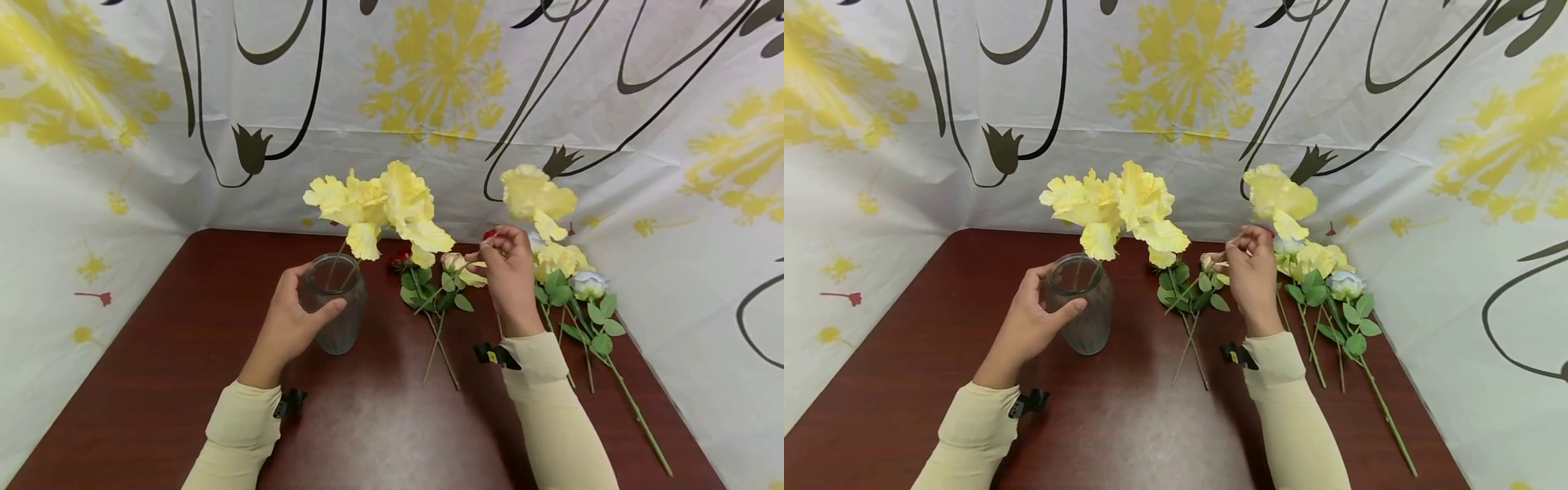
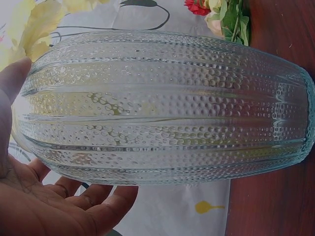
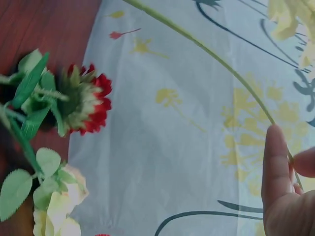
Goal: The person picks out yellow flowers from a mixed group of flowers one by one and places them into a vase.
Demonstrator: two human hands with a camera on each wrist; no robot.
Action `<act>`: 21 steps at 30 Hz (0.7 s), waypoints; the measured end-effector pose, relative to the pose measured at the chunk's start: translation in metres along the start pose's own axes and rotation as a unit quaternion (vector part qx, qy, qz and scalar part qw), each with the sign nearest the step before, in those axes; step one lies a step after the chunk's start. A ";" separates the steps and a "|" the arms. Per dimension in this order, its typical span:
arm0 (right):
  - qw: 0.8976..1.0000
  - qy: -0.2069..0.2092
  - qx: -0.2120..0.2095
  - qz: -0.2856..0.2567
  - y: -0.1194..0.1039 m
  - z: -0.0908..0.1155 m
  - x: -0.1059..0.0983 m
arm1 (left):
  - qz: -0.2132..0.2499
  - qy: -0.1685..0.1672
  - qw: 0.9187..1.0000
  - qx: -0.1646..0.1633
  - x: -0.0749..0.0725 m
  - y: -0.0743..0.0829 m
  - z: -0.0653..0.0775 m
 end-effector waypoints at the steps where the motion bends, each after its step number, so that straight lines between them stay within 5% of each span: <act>1: 1.000 0.009 -0.003 -0.015 -0.002 0.002 -0.003 | 0.001 -0.002 1.000 0.001 0.001 0.000 0.000; 10: 0.987 0.074 -0.066 -0.126 -0.034 0.021 -0.016 | 0.005 -0.003 1.000 0.002 0.002 0.001 -0.001; 21: 0.947 0.102 -0.136 -0.274 -0.073 0.047 -0.012 | 0.008 0.001 1.000 0.002 0.001 0.000 -0.002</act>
Point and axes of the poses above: each hand's wrist, its own z-axis away from the middle knuckle, its own x-axis out of the palm, y = z × x, the point moved 10 cm from there along -z, towards the middle knuckle, and after that the axes turned 15 degrees about y, right-handed, at the moved point
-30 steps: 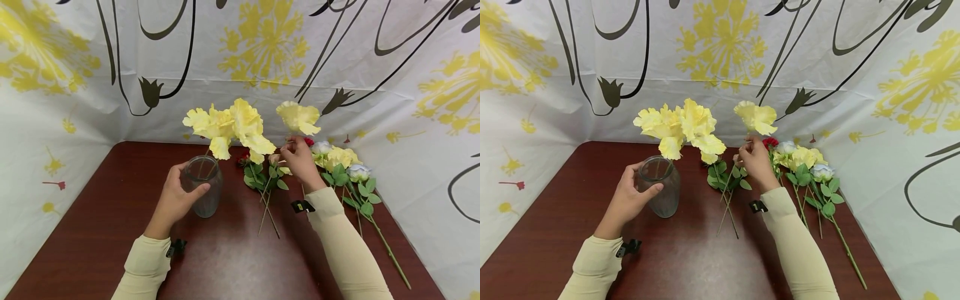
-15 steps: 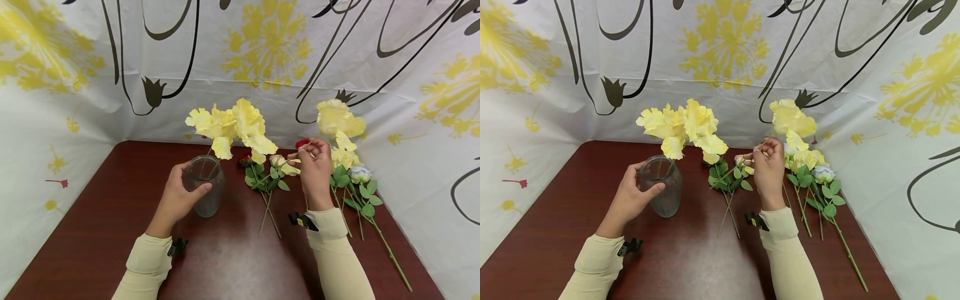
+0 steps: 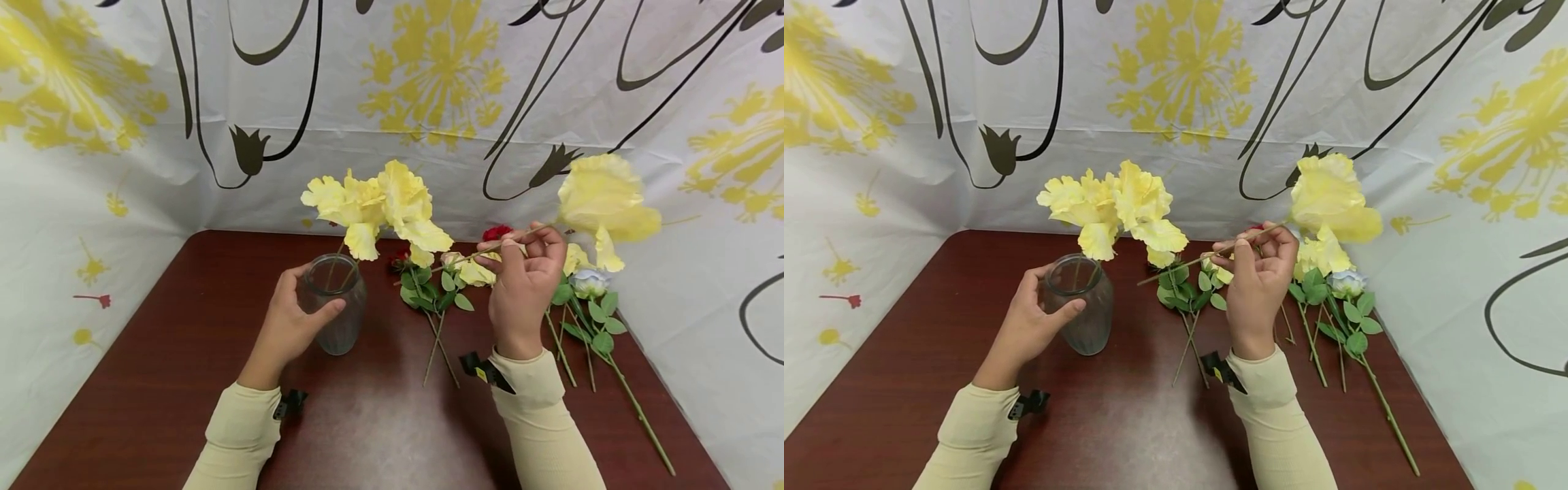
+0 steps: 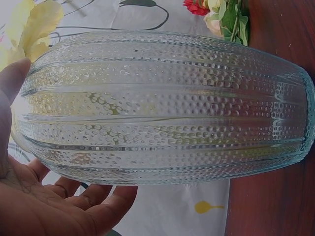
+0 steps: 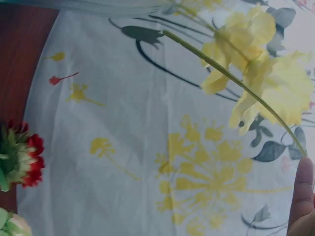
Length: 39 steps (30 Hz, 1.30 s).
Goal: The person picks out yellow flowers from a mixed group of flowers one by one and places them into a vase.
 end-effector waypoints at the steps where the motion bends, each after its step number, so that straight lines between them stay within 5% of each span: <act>1: 1.000 -0.001 -0.006 -0.015 -0.003 0.001 0.003 | 0.001 0.000 1.000 0.001 0.000 0.000 0.000; 10: 0.996 0.001 -0.023 -0.084 -0.013 0.022 0.024 | 0.001 -0.001 1.000 -0.003 0.001 0.000 0.001; 20: 0.995 -0.072 -0.059 -0.041 0.001 0.048 0.052 | -0.016 0.000 1.000 -0.003 0.000 0.001 0.001; 30: 0.994 -0.085 -0.066 -0.026 0.007 0.051 0.052 | 0.071 -0.062 0.996 -0.006 -0.003 0.002 0.001; 39: 0.991 -0.117 -0.063 0.008 0.021 0.056 0.066 | 0.053 -0.063 0.997 -0.010 -0.003 0.001 0.002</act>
Point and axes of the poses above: each hand's wrist, its own z-axis away from the middle knuckle, its own x-axis out of the palm, y = z × x, the point moved 10 cm from there along -z, towards the middle knuckle, and after that the axes turned 15 degrees about y, right-handed, at the moved point
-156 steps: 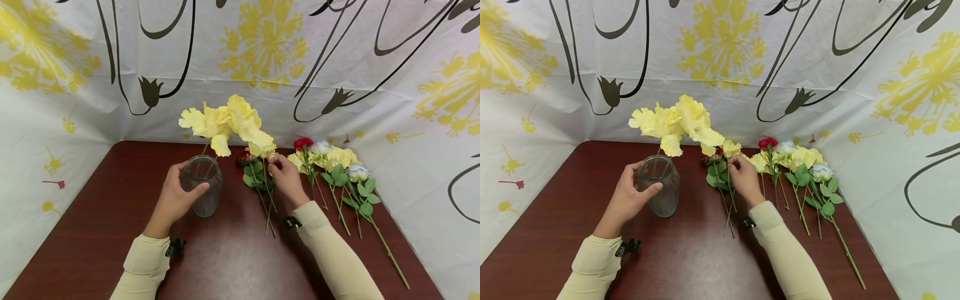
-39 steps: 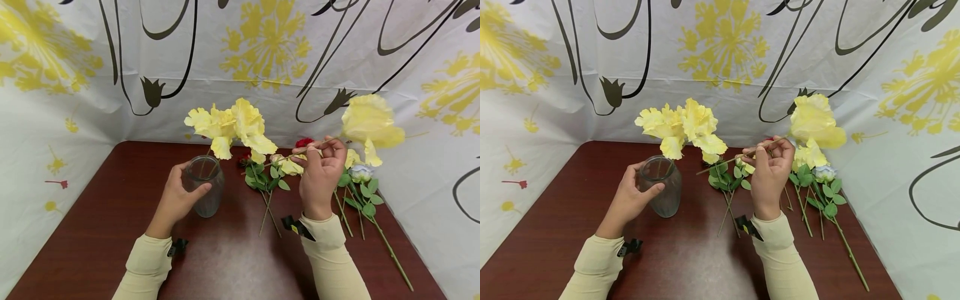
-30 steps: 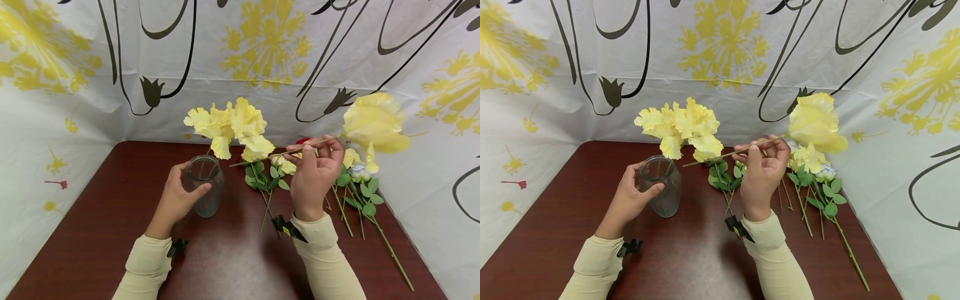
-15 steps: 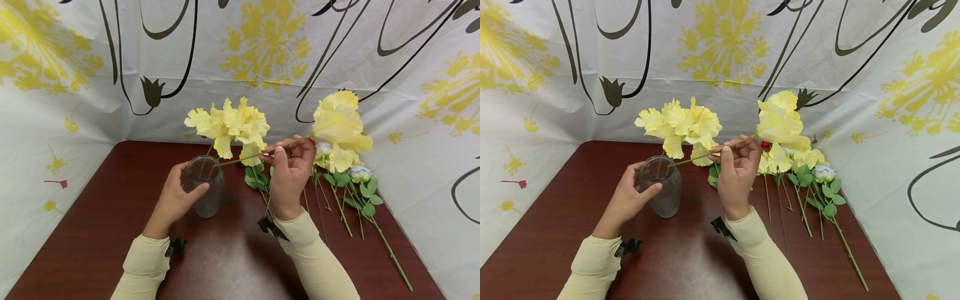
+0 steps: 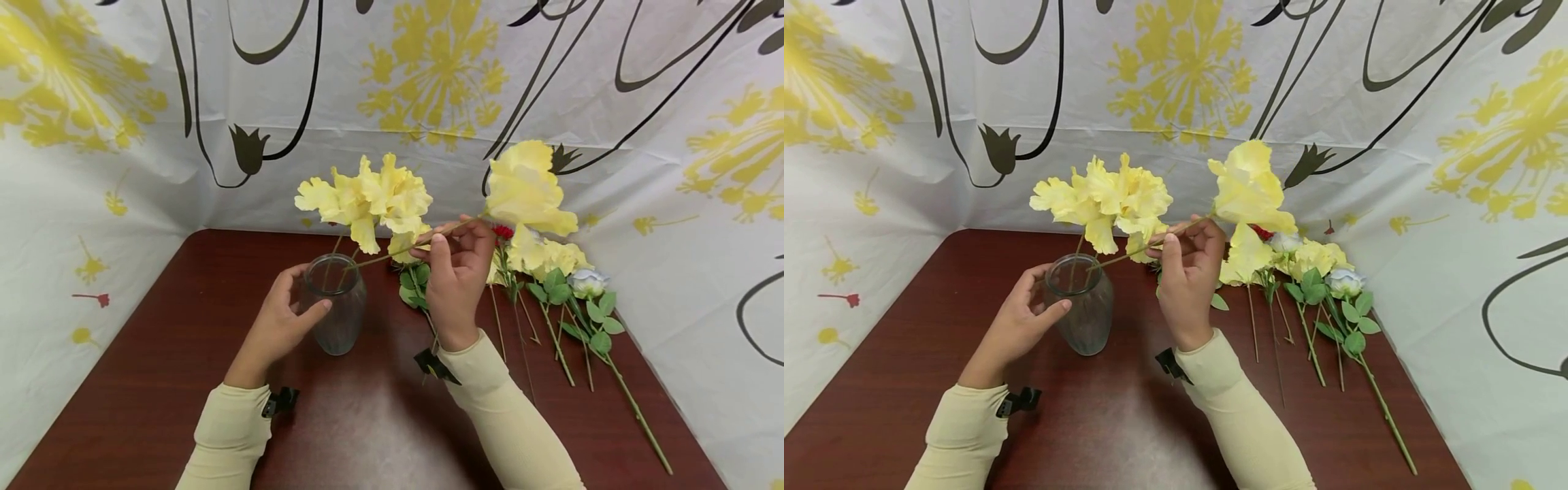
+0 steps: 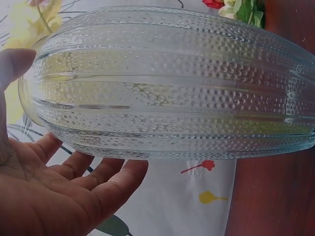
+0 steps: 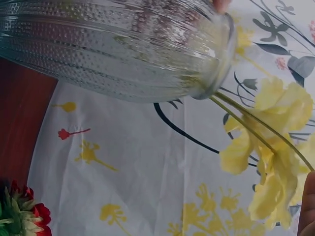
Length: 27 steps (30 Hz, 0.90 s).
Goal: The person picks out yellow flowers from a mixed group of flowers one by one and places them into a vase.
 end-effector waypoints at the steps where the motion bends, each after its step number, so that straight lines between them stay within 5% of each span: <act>1: 1.000 -0.004 0.003 0.006 0.003 0.001 0.001 | -0.005 0.000 1.000 0.000 0.000 -0.001 0.000; 20: 0.990 -0.093 0.076 0.067 0.054 0.031 0.024 | -0.042 0.003 0.999 0.014 0.002 -0.002 0.000; 27: 0.979 -0.117 0.094 0.136 0.071 0.045 0.028 | -0.043 0.003 0.999 0.014 0.002 -0.001 -0.001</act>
Point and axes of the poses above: each hand's wrist, its own z-axis away from the middle knuckle, its own x-axis out of the palm, y = z × x, the point moved 10 cm from there along -z, towards the middle knuckle, and after that the axes turned 15 degrees about y, right-handed, at the moved point
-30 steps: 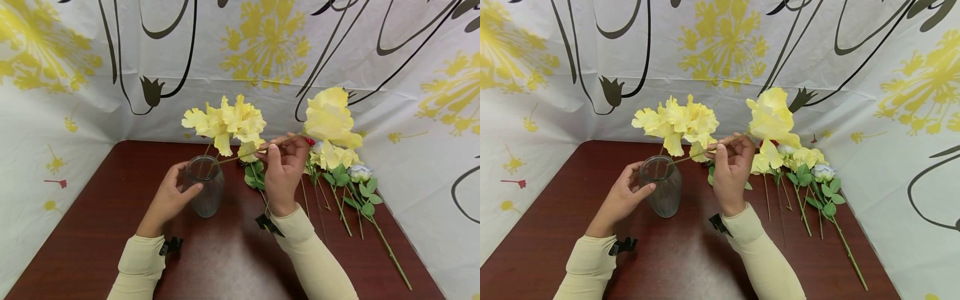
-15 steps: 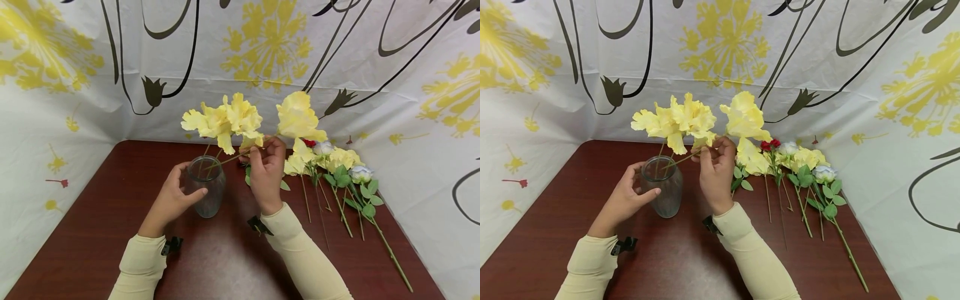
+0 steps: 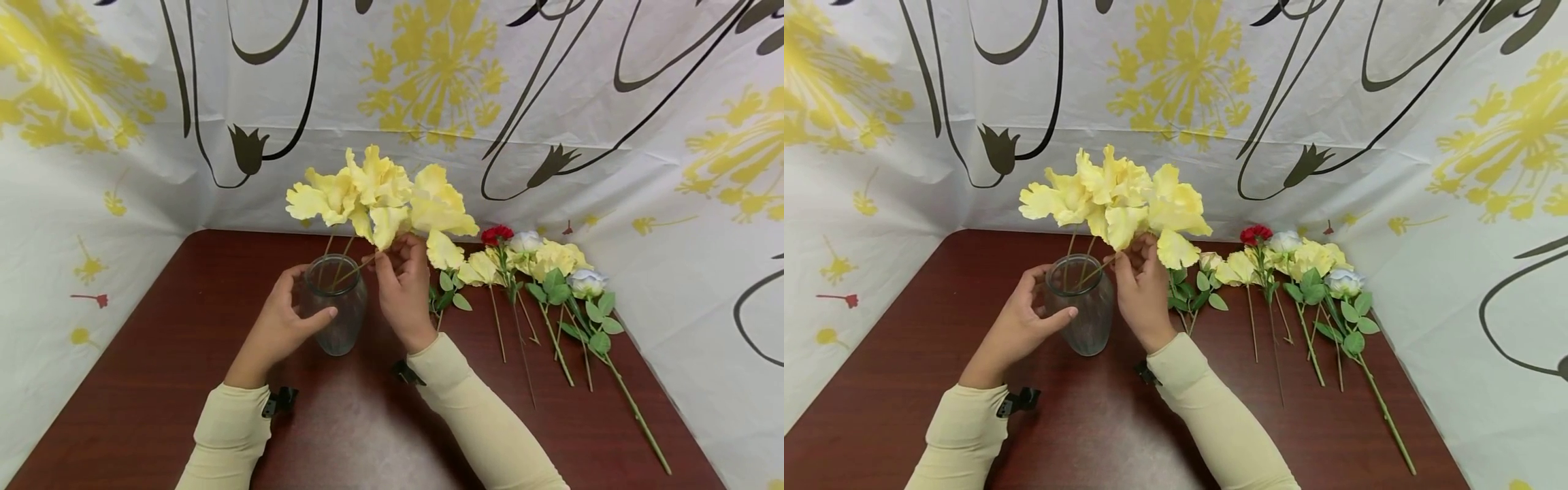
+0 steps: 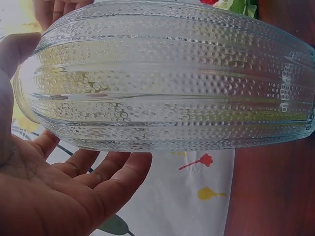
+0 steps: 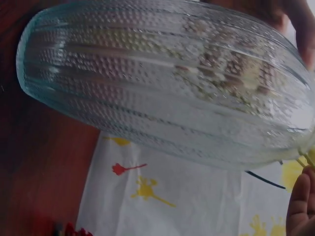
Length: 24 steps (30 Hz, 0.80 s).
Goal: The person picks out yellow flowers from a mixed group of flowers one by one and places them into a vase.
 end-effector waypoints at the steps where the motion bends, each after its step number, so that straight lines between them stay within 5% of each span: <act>1: 1.000 0.000 0.006 0.017 0.004 0.001 0.001 | 0.000 0.001 1.000 0.000 0.000 0.000 0.000; 6: 0.995 -0.018 -0.004 0.102 0.003 0.008 0.011 | 0.001 0.003 1.000 0.000 0.000 -0.001 0.000; 13: 0.996 -0.055 0.015 0.071 0.020 0.010 0.017 | 0.011 0.003 1.000 -0.004 0.001 0.001 0.001; 24: 0.977 -0.125 0.066 0.157 0.051 0.018 -0.011 | 0.007 -0.003 1.000 -0.006 0.002 -0.002 0.001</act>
Point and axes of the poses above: each hand's wrist, its own z-axis away from the middle knuckle, its own x-axis out of the palm, y = z × x, the point moved 10 cm from there along -z, towards the middle knuckle, and after that the axes turned 15 degrees about y, right-handed, at the moved point
